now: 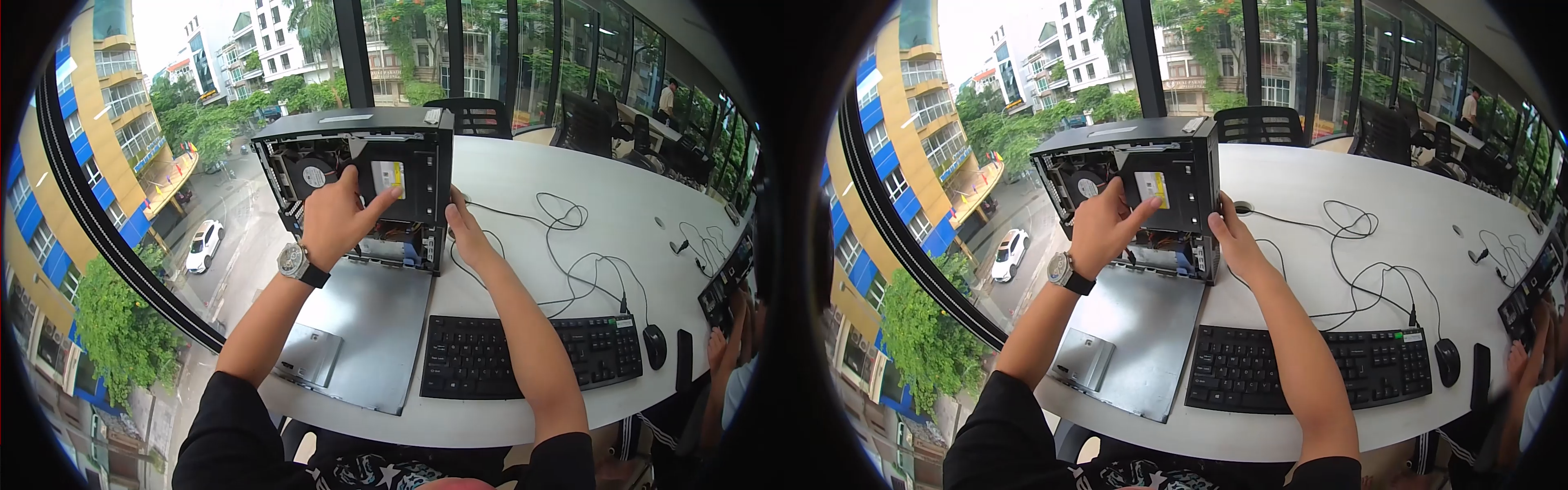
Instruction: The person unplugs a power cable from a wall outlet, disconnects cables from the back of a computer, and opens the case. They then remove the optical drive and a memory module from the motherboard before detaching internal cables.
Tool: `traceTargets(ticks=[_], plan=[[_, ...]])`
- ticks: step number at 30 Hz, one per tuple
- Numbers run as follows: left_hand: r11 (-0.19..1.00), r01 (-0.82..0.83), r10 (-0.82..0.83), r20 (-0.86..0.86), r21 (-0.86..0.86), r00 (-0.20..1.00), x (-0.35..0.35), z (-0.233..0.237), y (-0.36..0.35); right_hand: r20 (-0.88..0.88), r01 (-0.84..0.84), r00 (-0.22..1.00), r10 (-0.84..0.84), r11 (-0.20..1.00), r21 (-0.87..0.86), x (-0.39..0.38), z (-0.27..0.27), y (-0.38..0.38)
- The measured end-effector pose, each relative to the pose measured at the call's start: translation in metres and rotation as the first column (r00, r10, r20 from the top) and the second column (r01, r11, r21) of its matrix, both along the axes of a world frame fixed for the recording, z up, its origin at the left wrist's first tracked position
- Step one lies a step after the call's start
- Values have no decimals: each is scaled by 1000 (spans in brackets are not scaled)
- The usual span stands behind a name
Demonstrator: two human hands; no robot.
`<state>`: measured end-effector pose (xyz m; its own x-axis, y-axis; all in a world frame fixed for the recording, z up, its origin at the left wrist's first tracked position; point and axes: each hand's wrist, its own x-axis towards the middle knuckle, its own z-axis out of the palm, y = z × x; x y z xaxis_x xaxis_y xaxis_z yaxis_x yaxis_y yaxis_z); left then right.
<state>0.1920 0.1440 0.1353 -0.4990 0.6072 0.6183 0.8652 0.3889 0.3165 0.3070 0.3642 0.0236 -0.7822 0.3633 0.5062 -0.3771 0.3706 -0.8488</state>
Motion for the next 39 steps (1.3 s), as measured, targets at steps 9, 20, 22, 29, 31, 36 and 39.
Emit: traceTargets(ticks=[9,20,22,29,31,36,39], plan=[[980,193,-189,89,-46,978,-21,4,-34,119,-11,993,5,999,51,3,3,7],[875,133,-299,303,466,905,-177,-51,-127,-466,533,846,-260,445,720,-2,86,-137],[878,294,-450,442,377,776,-196,-49,-120,-352,444,872,-339,249,861,-33,67,-157],[714,465,-693,623,523,364,-226,-69,-66,-302,361,796,-525,11,933,-105,40,-161],[672,453,-735,602,586,311,-221,-69,-70,-381,425,836,-394,28,905,-107,36,-167],[607,548,-788,524,576,322,-230,-73,-78,-523,543,832,-182,80,836,-138,34,-172],[588,512,-809,466,626,359,-224,-83,-76,-536,548,828,-168,34,836,-153,26,-167]])
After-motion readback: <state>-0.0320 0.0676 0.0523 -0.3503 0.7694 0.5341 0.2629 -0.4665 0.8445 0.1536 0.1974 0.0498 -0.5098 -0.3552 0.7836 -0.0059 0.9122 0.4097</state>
